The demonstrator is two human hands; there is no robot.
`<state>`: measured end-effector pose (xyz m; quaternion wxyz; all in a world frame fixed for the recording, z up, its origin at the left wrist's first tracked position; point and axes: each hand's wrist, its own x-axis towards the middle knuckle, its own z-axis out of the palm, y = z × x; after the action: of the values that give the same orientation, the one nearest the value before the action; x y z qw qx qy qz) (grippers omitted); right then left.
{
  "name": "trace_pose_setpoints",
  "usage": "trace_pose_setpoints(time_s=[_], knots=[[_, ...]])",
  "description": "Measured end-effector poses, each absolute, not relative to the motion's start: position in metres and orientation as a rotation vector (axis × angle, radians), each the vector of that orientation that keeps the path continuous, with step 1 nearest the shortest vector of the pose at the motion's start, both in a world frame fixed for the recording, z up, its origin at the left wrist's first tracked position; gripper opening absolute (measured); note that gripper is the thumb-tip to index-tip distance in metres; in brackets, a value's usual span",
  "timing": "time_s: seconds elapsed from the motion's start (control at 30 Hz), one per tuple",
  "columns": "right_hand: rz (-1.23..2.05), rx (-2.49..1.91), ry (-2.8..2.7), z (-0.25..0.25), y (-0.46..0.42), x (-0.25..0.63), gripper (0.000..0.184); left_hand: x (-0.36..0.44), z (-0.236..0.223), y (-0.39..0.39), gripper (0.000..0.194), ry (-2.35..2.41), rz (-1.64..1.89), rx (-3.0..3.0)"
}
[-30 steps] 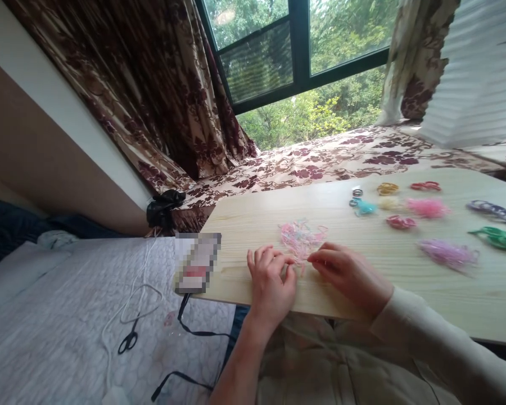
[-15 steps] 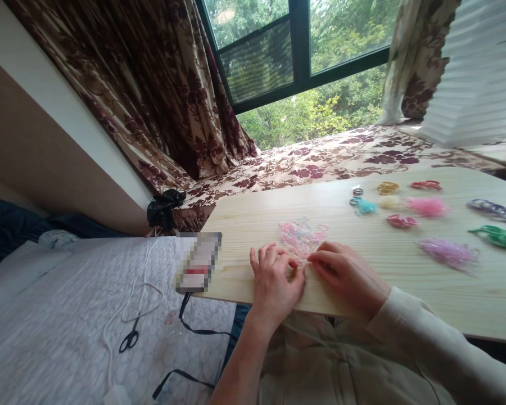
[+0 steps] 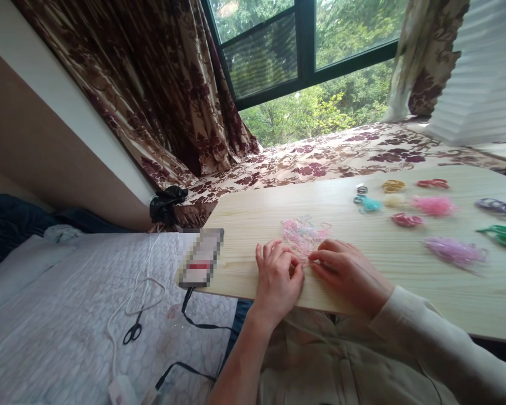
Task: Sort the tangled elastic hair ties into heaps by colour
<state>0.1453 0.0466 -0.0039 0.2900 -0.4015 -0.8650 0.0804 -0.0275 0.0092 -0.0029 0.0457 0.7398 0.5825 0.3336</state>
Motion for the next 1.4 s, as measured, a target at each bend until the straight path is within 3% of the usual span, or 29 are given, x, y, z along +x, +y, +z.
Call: trace_pose_setpoints(time_s=[0.63,1.13,1.4], knots=[[0.186,-0.967,-2.242,-0.0034,0.0458,0.1462,0.026,-0.0281,-0.0041,0.0075,0.013,1.710,1.280,2.223],[0.396,-0.935,-2.205,0.0022,0.0423,0.1441,0.027,-0.0270,-0.0039,0.0051,0.012,1.726,1.259,2.305],[0.342,-0.932,-2.168,0.0026,0.0422,0.1448,0.027,-0.0274,-0.0017,0.0036,0.014,1.722,1.294,2.267]])
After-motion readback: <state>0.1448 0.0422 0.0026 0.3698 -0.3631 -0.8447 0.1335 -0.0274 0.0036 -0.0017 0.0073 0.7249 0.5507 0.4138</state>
